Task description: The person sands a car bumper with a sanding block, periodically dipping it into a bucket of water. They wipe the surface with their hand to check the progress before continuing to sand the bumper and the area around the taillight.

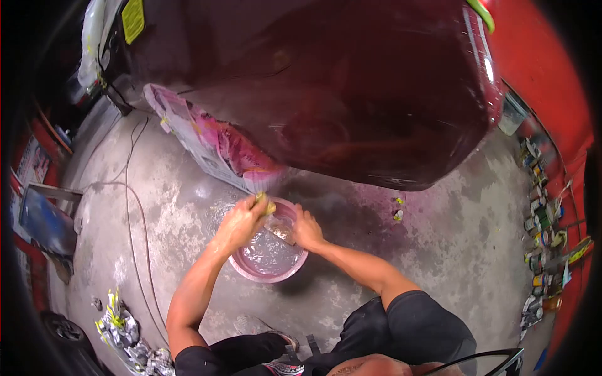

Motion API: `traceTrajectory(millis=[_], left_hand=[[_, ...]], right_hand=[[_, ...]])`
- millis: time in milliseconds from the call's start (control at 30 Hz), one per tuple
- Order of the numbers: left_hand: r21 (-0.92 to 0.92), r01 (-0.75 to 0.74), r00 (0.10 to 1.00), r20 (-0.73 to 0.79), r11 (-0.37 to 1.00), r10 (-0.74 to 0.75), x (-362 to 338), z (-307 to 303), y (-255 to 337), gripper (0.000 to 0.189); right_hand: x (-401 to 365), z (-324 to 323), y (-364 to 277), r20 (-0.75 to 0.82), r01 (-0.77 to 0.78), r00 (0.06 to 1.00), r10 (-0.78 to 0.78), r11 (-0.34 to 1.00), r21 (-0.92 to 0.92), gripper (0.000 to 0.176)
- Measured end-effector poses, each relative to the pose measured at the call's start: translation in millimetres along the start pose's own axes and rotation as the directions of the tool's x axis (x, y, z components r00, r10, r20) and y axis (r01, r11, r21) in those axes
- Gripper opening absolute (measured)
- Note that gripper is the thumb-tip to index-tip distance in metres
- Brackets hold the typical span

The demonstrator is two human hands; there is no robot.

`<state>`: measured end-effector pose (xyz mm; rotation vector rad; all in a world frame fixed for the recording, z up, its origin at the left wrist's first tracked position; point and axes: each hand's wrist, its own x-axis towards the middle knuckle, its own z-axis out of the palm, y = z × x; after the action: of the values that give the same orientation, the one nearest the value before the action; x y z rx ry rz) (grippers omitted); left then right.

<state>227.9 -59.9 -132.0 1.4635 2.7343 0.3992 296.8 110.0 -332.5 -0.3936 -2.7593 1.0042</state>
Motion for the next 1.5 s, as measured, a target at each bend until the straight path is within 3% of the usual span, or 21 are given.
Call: traceTrajectory(millis=[33,67,133,167,267,333,400,467,567,633,667,733,800,900,933,1067,1267,1333,1400,1467,1500], left_hand=[[0.077,-0.136,0.942,-0.3,0.988,0.153,17.8,-1.1,7.1,0.035],[0.183,-0.255,0.774,-0.551,0.95,0.313,37.1,-2.3,14.4,0.038],[0.53,-0.345,0.509,-0.588,0.774,0.629,83.0,-27.7,42.0,0.045],[0.588,-0.359,0.441,-0.578,0.725,0.687,104.2,-34.5,61.2,0.046],[0.609,-0.474,0.189,-0.634,0.635,0.75,164.7,-29.1,114.8,0.039],[0.588,-0.49,0.12,-0.686,0.644,0.718,173.1,-14.0,171.6,0.035],[0.628,-0.475,0.038,-0.686,0.617,0.727,184.6,-7.8,235.3,0.034],[0.613,-0.544,0.018,-0.674,0.573,0.738,187.9,-20.9,287.5,0.034],[0.664,-0.534,0.026,-0.607,0.524,0.795,188.2,-30.7,265.3,0.035],[0.704,-0.401,0.13,-0.59,0.587,0.797,174.2,-40.0,183.1,0.041],[0.665,-0.402,0.094,-0.654,0.63,0.751,177.3,-42.2,133.2,0.042],[0.65,-0.219,0.081,-0.732,0.728,0.677,178.8,-46.5,79.9,0.038],[0.627,-0.326,0.033,-0.74,0.707,0.672,180.8,-59.7,136.3,0.034],[0.631,-0.437,-0.061,-0.732,0.641,0.678,199.0,-74.1,274.4,0.03],[0.627,-0.468,-0.083,-0.732,0.622,0.676,203.5,-74.8,300.5,0.03],[0.594,-0.468,-0.145,-0.782,0.654,0.606,212.4,-52.9,297.5,0.033],[0.609,-0.522,-0.034,-0.715,0.597,0.699,191.8,28.4,264.1,0.029],[0.628,-0.57,0.024,-0.632,0.53,0.775,183.1,51.1,249.7,0.029],[0.615,-0.602,0.062,-0.6,0.509,0.798,176.5,84.4,222.9,0.029],[0.628,-0.639,0.227,-0.398,0.444,0.889,165.7,107.0,189.3,0.032],[0.577,-0.669,0.383,-0.273,0.468,0.883,152.9,109.7,172.7,0.034]], right_hand=[[1.0,-2.5,-0.5,0.028,-0.011,1.0,0.012,1.0,-0.025,0.07],[0.0,-3.2,-1.5,-0.001,-0.03,1.0,0.03,0.999,-0.013,0.07],[0.6,-5.7,-1.3,-0.024,0.029,0.999,-0.028,0.999,0.042,0.069],[4.7,-0.4,6.7,0.018,0.003,1.0,-0.005,0.997,0.081,0.068],[-5.6,-3.0,8.9,-0.06,0.071,0.996,-0.065,0.992,0.102,0.068],[-2.9,0.2,11.1,-0.051,-0.016,0.998,0.025,0.985,0.173,0.063],[6.8,36.7,37.2,-0.031,0.151,0.988,-0.15,0.987,0.052,0.065],[15.1,60.0,51.3,-0.072,0.156,0.986,-0.15,0.984,0.089,0.072],[11.0,48.6,41.2,-0.151,0.172,0.978,-0.146,0.969,0.175,0.092],[-24.2,-26.0,2.7,0.013,-0.051,0.999,0.049,0.975,0.218,0.096],[-24.6,-27.1,6.5,-0.011,-0.043,0.999,0.047,0.973,0.227,0.096],[-25.2,-15.3,10.3,-0.026,0.032,0.999,-0.027,0.975,0.218,0.113],[-24.2,-22.9,-6.1,-0.038,-0.039,0.998,0.048,0.977,0.211,0.119],[-24.7,-18.9,-0.8,-0.028,-0.066,0.997,0.071,0.987,0.149,0.067],[-23.1,-10.1,5.8,-0.019,-0.097,0.995,0.101,0.985,0.146,0.067],[-24.4,5.8,6.3,-0.094,-0.156,0.978,0.185,0.954,0.256,0.064],[-59.1,2.7,-7.5,-0.411,-0.218,0.864,0.292,0.952,0.216,0.081],[-71.9,-7.8,7.0,-0.434,-0.302,0.762,0.481,0.856,0.42,0.074],[-73.4,-16.5,29.3,-0.411,-0.478,0.568,0.713,0.692,0.541,0.073],[-62.1,-16.2,73.1,-0.407,-0.528,0.378,0.832,0.555,0.644,0.064],[-59.5,-31.5,78.0,-0.405,-0.524,0.38,0.832,0.554,0.647,0.064]])
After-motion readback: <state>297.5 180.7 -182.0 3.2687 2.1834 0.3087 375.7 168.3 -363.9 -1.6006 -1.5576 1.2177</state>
